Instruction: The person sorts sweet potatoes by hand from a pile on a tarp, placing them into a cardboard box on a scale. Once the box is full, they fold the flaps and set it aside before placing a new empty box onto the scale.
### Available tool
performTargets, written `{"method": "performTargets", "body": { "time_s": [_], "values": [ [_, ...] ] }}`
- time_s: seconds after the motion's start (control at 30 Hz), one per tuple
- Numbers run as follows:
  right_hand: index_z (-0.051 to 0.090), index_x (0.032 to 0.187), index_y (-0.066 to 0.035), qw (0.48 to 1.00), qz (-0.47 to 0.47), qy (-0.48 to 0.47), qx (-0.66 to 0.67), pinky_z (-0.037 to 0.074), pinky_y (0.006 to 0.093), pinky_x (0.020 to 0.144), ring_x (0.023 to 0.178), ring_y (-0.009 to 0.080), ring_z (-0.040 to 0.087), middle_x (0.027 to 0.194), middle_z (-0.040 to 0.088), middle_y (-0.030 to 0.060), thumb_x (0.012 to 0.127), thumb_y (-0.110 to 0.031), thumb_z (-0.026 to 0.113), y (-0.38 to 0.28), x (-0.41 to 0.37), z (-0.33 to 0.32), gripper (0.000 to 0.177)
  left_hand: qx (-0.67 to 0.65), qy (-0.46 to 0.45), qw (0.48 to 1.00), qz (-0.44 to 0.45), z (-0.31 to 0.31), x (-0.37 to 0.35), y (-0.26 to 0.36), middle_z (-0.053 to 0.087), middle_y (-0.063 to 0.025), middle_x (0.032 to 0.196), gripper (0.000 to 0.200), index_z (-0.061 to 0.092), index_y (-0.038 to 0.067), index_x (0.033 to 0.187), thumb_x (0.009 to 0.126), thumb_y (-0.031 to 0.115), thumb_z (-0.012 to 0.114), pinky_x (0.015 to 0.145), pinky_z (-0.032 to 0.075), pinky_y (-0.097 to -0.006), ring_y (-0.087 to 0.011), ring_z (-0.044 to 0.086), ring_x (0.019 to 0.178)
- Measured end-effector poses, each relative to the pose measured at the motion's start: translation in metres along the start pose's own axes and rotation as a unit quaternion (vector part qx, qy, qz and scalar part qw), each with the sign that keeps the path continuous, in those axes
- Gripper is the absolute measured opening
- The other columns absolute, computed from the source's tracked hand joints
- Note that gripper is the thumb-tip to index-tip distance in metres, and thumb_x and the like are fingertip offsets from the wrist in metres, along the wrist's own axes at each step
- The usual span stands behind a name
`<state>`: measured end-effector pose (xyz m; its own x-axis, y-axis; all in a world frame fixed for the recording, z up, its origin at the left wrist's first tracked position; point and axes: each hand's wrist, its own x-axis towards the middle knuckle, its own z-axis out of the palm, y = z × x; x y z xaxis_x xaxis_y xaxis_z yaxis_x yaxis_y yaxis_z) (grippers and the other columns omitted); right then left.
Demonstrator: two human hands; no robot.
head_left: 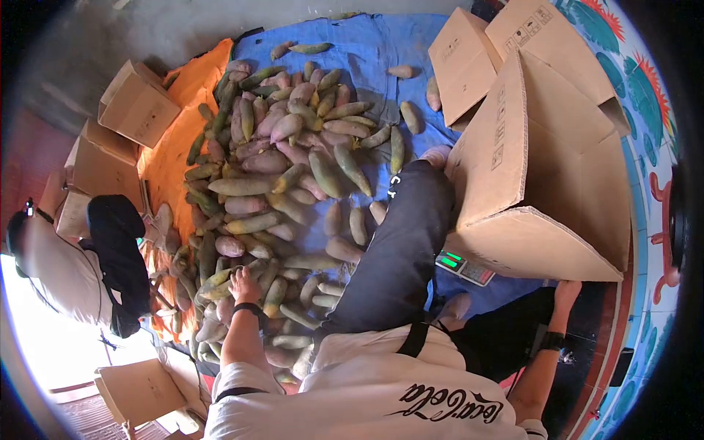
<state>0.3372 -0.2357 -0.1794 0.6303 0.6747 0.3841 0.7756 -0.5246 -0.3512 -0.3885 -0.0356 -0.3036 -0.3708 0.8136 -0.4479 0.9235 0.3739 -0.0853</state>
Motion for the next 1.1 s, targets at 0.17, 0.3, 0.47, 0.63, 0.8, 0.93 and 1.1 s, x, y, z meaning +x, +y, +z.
{"method": "performTargets", "body": {
  "time_s": [0.17, 0.3, 0.47, 0.63, 0.8, 0.93, 1.1],
  "values": [
    [0.057, 0.091, 0.006, 0.997, 0.061, -0.033, -0.019, 0.042, 0.0415, 0.072, 0.088, 0.0404, 0.054, 0.089, 0.058, 0.025, 0.079, -0.012, 0.048, -0.004, 0.001, -0.003, 0.023, 0.034, 0.035, 0.998, -0.038, -0.003, -0.006, -0.004, 0.036, -0.0065, 0.129, 0.06, 0.035, 0.014, 0.125, 0.069, 0.015, 0.056, 0.096, 0.026, -0.0471, -0.0264, 0.028, 0.123],
    [0.056, 0.091, 0.006, 0.999, 0.015, -0.035, -0.038, 0.043, 0.0412, 0.072, 0.087, 0.0403, 0.054, 0.089, 0.058, 0.0242, 0.08, -0.013, 0.046, 0.004, 0.001, -0.002, 0.024, 0.126, 0.105, 0.986, 0.004, 0.002, 0.004, -0.011, 0.046, -0.0067, 0.114, 0.039, 0.047, 0.013, 0.113, 0.074, 0.016, 0.05, 0.089, 0.032, -0.0429, -0.0249, 0.04, 0.109],
    [0.057, 0.09, 0.005, 0.999, 0.015, -0.032, -0.021, 0.042, 0.0405, 0.073, 0.09, 0.0396, 0.053, 0.09, 0.058, 0.0237, 0.081, -0.013, 0.045, -0.014, -0.001, -0.008, 0.024, 0.152, 0.1, 0.983, 0.035, 0.01, 0.007, -0.02, 0.048, -0.0095, 0.11, 0.032, 0.048, 0.013, 0.109, 0.077, 0.015, 0.048, 0.086, 0.035, -0.0437, -0.0266, 0.042, 0.108],
    [0.058, 0.09, 0.004, 0.999, 0.031, -0.03, 0.025, 0.042, 0.0398, 0.074, 0.09, 0.0396, 0.053, 0.091, 0.058, 0.0233, 0.078, -0.015, 0.048, -0.014, 0.001, -0.005, 0.024, 0.165, 0.048, 0.985, 0.021, 0.01, 0.01, -0.02, 0.052, -0.009, 0.107, 0.034, 0.042, 0.014, 0.108, 0.076, 0.017, 0.053, 0.082, 0.04, -0.0414, -0.0261, 0.05, 0.101],
    [0.058, 0.091, 0.004, 0.999, 0.026, -0.033, -0.01, 0.041, 0.0401, 0.076, 0.091, 0.0395, 0.052, 0.093, 0.058, 0.0228, 0.076, -0.014, 0.049, -0.033, 0.0, -0.012, 0.025, 0.196, -0.037, 0.98, 0.017, 0.049, 0.0, -0.035, 0.051, -0.0114, 0.109, 0.048, 0.035, 0.01, 0.122, 0.077, 0.022, 0.051, 0.081, 0.043, -0.0369, -0.0248, 0.05, 0.102],
    [0.057, 0.093, 0.003, 0.998, 0.054, -0.035, -0.019, 0.041, 0.0413, 0.076, 0.092, 0.04, 0.051, 0.093, 0.058, 0.0228, 0.077, -0.011, 0.047, -0.021, -0.003, -0.006, 0.024, 0.135, -0.097, 0.986, -0.031, 0.059, -0.019, -0.02, 0.05, -0.0127, 0.11, 0.055, 0.032, 0.003, 0.123, 0.077, 0.025, 0.052, 0.079, 0.047, -0.034, -0.027, 0.054, 0.099],
    [0.057, 0.092, 0.003, 0.997, 0.066, -0.034, 0.017, 0.041, 0.0428, 0.074, 0.09, 0.0407, 0.051, 0.093, 0.056, 0.0242, 0.077, -0.01, 0.046, -0.017, -0.003, -0.002, 0.023, 0.2, -0.05, 0.978, 0.013, 0.081, -0.003, -0.019, 0.052, -0.0119, 0.111, 0.064, 0.042, 0.005, 0.118, 0.068, 0.039, 0.062, 0.078, 0.048, -0.032, -0.0226, 0.055, 0.099]
  ]
}}
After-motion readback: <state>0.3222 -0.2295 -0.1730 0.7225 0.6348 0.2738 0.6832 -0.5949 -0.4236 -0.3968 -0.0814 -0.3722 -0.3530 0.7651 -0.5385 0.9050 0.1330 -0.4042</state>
